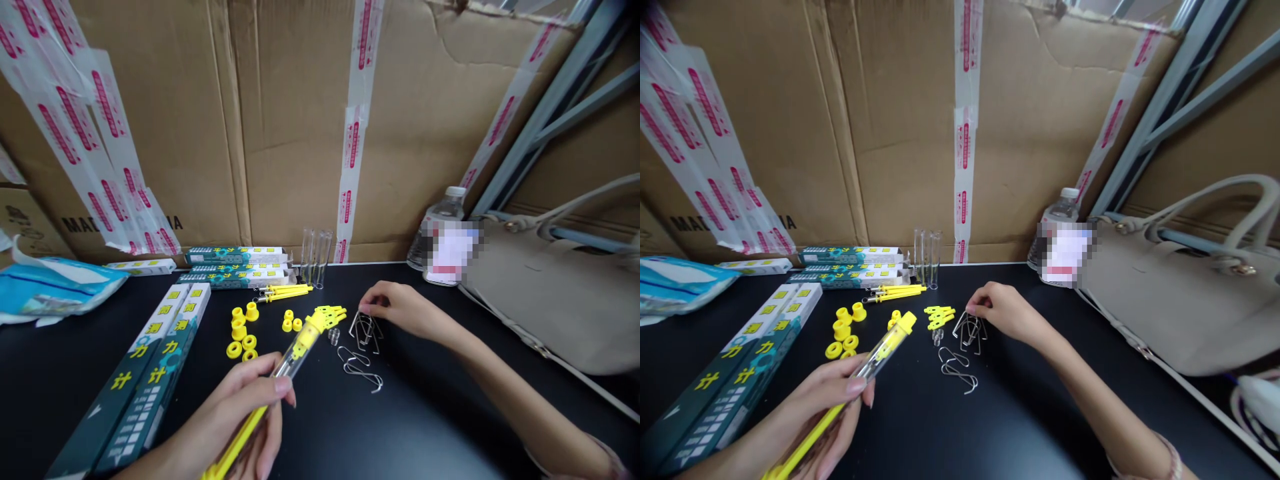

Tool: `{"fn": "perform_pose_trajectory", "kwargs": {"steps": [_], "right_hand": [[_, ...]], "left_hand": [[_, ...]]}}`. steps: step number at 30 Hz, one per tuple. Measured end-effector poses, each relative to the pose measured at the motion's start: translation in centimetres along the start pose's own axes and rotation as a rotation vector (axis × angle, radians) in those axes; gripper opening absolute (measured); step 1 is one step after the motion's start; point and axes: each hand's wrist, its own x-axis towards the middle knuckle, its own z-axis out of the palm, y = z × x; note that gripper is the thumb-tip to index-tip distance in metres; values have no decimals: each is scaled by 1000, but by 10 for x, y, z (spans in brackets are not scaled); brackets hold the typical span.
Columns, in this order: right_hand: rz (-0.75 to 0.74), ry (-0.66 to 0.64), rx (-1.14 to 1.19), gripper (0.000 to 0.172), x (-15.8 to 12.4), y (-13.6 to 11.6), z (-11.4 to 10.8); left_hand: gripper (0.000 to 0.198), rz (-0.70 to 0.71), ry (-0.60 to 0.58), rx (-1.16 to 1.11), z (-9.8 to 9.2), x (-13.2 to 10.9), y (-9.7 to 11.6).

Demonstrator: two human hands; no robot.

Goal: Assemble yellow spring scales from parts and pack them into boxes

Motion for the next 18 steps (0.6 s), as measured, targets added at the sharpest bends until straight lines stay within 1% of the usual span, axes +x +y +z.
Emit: {"fn": "perform_pose_trajectory", "kwargs": {"steps": [3, 6, 11, 18], "right_hand": [[14, -37, 51, 21, 0, 2, -10], [29, -65, 107, 23, -1, 3, -15], [50, -121, 209, 22, -3, 1, -12], [131, -145, 302, 18, -4, 0, -7]], "left_hand": [[51, 6, 19, 29, 3, -2, 6], [58, 15, 25, 42, 7, -5, 12], [63, -29, 33, 75, 11, -5, 14], [63, -39, 45, 65, 10, -3, 11]]}}
